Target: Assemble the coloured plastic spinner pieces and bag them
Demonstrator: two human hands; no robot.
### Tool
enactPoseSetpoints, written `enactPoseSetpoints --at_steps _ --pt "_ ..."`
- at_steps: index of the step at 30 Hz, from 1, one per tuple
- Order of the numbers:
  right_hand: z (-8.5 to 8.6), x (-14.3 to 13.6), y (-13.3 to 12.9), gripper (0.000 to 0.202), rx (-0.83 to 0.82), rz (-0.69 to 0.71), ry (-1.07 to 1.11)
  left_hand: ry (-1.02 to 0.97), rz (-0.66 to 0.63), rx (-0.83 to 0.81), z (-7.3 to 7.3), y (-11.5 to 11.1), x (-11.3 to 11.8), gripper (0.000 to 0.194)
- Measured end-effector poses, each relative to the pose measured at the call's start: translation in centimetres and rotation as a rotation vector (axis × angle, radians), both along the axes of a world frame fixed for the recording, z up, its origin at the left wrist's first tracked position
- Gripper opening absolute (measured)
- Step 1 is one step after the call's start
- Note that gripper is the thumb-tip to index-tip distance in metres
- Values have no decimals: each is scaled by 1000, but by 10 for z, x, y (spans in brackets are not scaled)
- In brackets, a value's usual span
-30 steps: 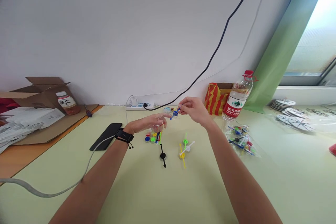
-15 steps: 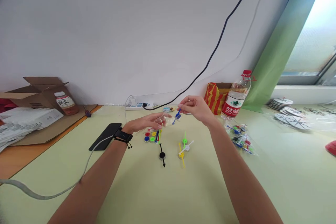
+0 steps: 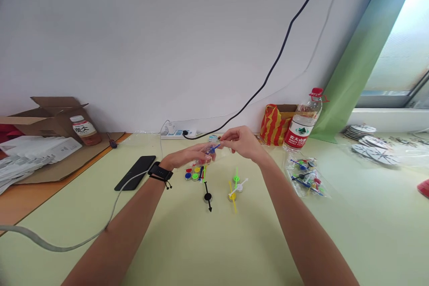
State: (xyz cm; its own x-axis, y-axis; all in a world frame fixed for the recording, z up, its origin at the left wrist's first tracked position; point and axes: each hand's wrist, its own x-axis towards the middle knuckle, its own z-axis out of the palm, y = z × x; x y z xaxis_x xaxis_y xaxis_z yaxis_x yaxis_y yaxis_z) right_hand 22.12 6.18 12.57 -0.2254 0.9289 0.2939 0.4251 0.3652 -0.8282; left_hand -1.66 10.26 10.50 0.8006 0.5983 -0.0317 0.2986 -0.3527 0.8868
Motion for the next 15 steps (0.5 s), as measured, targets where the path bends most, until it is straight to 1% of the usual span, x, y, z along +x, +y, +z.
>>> enactPoseSetpoints --at_steps 3,6,9,10,15 --pt "-4 -7 2 35 52 -13 -55 -11 -27 -59 -1 1 1 52" --pt "-3 -10 0 38 55 83 -141 -34 -55 -103 -3 3 2 47" --pt "2 -5 -5 49 42 152 -181 -55 -67 -149 -5 5 0 48" --pt "4 -1 -6 48 40 170 -180 -62 -58 -160 -5 6 -1 49" --pt "8 16 -6 27 3 328 -226 -110 -3 -224 -5 6 -6 55"
